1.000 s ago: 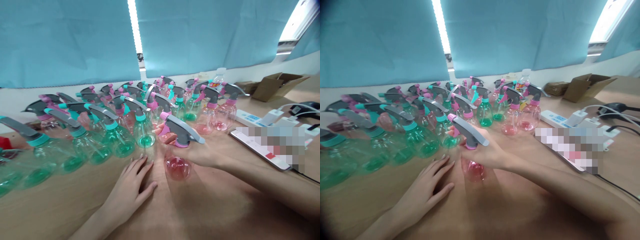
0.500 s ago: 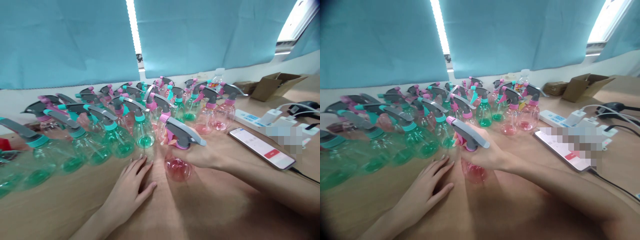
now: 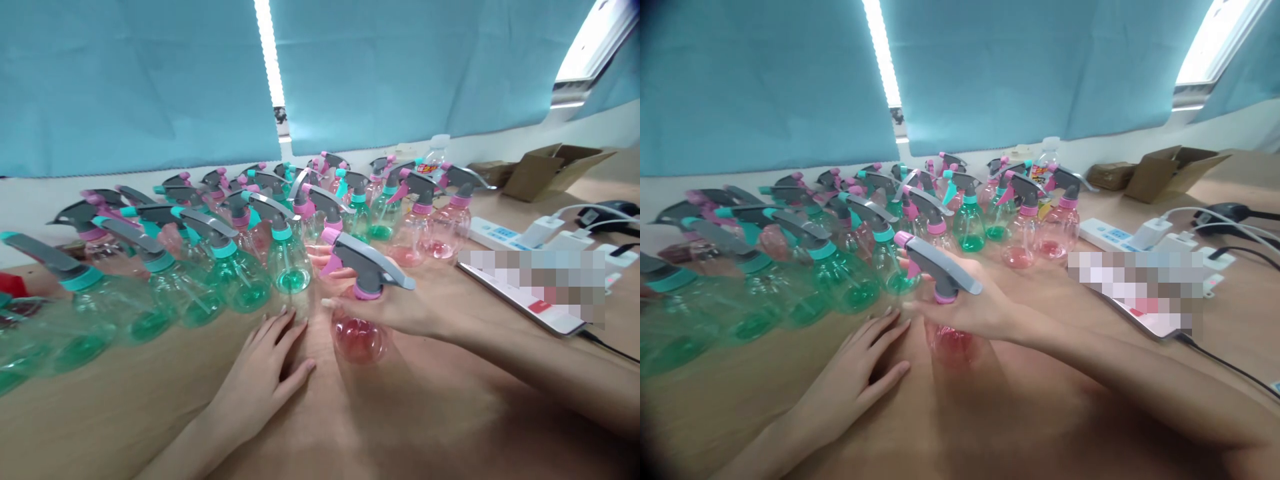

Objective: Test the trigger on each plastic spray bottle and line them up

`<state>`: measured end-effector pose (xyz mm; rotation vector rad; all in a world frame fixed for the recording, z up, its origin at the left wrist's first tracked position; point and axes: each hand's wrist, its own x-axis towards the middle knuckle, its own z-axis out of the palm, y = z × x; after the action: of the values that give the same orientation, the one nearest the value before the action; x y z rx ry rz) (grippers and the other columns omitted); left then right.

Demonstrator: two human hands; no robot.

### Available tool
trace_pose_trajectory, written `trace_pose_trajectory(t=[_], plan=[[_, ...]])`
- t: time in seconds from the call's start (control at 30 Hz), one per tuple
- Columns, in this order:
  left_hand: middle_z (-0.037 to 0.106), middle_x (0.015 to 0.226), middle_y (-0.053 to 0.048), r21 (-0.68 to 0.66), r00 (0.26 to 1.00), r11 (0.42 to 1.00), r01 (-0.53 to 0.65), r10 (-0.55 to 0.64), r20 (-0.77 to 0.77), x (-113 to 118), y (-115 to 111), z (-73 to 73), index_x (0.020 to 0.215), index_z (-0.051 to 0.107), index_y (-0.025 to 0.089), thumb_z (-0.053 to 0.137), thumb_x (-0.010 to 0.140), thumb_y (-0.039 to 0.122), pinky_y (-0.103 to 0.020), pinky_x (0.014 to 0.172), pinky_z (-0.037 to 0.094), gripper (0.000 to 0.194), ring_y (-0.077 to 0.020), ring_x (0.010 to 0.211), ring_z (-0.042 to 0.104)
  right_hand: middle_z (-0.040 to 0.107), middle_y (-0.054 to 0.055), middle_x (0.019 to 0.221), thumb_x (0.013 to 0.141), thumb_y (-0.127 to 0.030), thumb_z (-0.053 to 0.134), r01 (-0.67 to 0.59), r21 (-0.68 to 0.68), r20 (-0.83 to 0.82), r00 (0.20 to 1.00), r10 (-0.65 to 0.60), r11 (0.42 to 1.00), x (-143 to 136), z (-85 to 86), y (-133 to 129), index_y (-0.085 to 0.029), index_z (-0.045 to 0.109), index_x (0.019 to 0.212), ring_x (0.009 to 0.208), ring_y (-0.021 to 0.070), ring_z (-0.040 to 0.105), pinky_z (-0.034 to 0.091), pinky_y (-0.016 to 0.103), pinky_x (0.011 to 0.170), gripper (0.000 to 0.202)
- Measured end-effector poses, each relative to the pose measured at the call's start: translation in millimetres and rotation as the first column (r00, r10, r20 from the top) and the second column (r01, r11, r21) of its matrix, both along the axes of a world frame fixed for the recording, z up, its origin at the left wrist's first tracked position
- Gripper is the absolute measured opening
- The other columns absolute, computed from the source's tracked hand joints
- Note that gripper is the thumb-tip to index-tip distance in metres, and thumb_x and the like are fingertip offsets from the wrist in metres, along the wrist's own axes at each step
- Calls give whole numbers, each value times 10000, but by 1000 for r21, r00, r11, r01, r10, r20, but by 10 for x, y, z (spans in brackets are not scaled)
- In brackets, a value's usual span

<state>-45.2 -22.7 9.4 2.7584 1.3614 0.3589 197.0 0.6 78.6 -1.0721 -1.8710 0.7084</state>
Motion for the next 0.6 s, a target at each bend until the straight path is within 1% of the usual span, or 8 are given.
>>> trace_pose_trajectory(t=[0.07, 0.17, 0.27, 0.37, 0.43, 0.47, 0.53, 0.6], plan=[[469, 1416, -140, -8, 1000, 1000, 0, 0, -2, 4, 0, 7, 1358, 486, 179, 460, 963, 468, -516, 1045, 357, 491, -314, 1296, 414, 577, -23, 720, 727, -362, 721, -32, 15, -25, 999, 32, 999, 13, 34, -20, -350, 562, 1228, 564, 159, 532, 544, 320, 589, 525], [461, 1423, -147, -7, 1000, 1000, 3, -3, -13, 3, 7, 8, 1354, 489, 175, 452, 963, 474, -532, 1041, 355, 493, -323, 1302, 406, 543, -30, 710, 653, -322, 796, 13, 3, 11, 1000, -13, 1000, 52, 130, -70, -349, 616, 1104, 597, 165, 550, 533, 306, 601, 487], [453, 1430, -153, 2, 1000, 1000, -1, 1, -24, -2, 11, 4, 1348, 492, 172, 447, 963, 483, -534, 1037, 359, 496, -327, 1308, 402, 614, -31, 775, 609, -311, 835, 40, -43, 100, 994, -36, 998, 116, 244, -135, -314, 625, 1038, 734, 197, 633, 539, 302, 679, 477], [474, 1413, -141, 19, 1000, 1000, -6, 7, -19, -1, 15, 2, 1335, 503, 187, 451, 962, 475, -516, 1033, 370, 475, -318, 1296, 421, 689, -6, 965, 593, -340, 850, 44, -71, 165, 986, -32, 996, 182, 313, -210, -279, 610, 1082, 882, 224, 666, 539, 306, 738, 548], [488, 1401, -133, 31, 1000, 999, -16, 16, -10, 16, 19, 0, 1320, 518, 197, 460, 957, 470, -510, 1032, 372, 458, -315, 1284, 434, 698, 19, 1044, 586, -338, 856, 50, -64, 208, 977, -36, 997, 210, 319, -258, -266, 624, 1072, 934, 247, 666, 537, 322, 749, 544], [493, 1396, -133, 35, 1000, 999, -21, 22, -5, 32, 21, -2, 1312, 526, 197, 465, 954, 469, -511, 1029, 375, 454, -319, 1279, 438, 701, 29, 1050, 599, -333, 848, 51, -51, 226, 973, -39, 997, 219, 312, -279, -259, 639, 1042, 940, 255, 666, 536, 329, 747, 496], [502, 1385, -137, 38, 1000, 999, -27, 27, 5, 82, 23, -4, 1306, 534, 190, 472, 953, 458, -514, 1022, 380, 447, -326, 1268, 447, 710, 41, 1012, 649, -333, 818, 51, -11, 236, 971, -47, 999, 240, 280, -312, -249, 660, 988, 918, 260, 668, 531, 335, 734, 383], [517, 1369, -137, 41, 1000, 999, -17, 17, 13, 155, 17, -1, 1309, 531, 186, 473, 956, 430, -518, 1018, 382, 433, -326, 1254, 458, 717, 38, 937, 688, -354, 787, 64, 35, 232, 970, -70, 997, 286, 229, -325, -254, 672, 976, 879, 260, 669, 523, 337, 713, 326]])
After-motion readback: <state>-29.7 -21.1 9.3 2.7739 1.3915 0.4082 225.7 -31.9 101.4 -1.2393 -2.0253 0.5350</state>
